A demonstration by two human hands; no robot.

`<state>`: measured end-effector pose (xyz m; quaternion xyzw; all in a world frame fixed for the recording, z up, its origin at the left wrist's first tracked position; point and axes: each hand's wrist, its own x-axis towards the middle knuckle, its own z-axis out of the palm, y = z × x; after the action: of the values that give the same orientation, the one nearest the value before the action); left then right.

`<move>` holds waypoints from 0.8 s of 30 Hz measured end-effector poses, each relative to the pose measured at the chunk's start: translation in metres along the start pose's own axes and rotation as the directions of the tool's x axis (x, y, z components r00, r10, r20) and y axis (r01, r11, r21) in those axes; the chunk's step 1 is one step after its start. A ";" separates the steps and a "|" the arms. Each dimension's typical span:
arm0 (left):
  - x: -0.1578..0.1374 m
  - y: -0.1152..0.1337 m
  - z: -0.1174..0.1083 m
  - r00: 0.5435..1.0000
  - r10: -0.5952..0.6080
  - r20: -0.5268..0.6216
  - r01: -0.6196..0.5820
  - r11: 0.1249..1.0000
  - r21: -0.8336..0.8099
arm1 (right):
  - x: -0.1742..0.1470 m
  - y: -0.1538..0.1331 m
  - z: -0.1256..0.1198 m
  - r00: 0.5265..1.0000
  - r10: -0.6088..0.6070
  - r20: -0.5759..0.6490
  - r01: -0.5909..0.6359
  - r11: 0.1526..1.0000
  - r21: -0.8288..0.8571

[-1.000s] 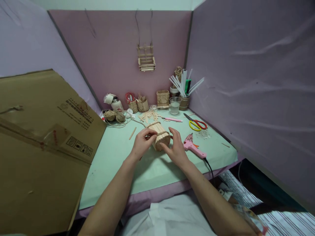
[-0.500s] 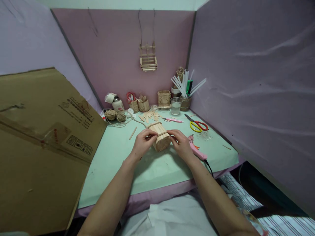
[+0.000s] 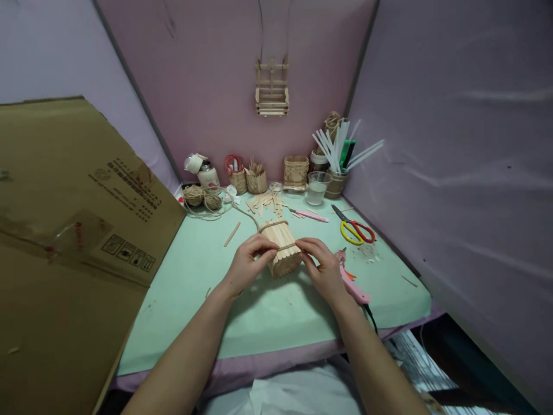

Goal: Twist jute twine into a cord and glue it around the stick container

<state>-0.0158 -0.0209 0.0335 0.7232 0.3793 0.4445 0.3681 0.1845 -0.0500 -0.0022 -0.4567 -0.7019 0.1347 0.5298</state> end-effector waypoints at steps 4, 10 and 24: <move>-0.003 -0.002 -0.002 0.999 -0.051 0.016 0.052 0.997 -0.064 | -0.001 0.002 0.003 1.000 0.028 -0.003 -0.028 0.998 0.052; -0.005 -0.014 0.003 0.986 -0.154 -0.059 0.139 0.967 -0.212 | -0.008 0.009 0.008 0.998 0.069 0.008 -0.070 0.986 0.152; -0.020 -0.010 0.018 0.956 -0.231 -0.182 0.198 0.963 -0.185 | -0.011 0.013 0.007 0.995 0.087 0.044 -0.095 0.973 0.209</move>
<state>-0.0079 -0.0371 0.0118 0.5959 0.4531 0.5027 0.4324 0.1850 -0.0494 -0.0210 -0.4274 -0.6710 0.2401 0.5562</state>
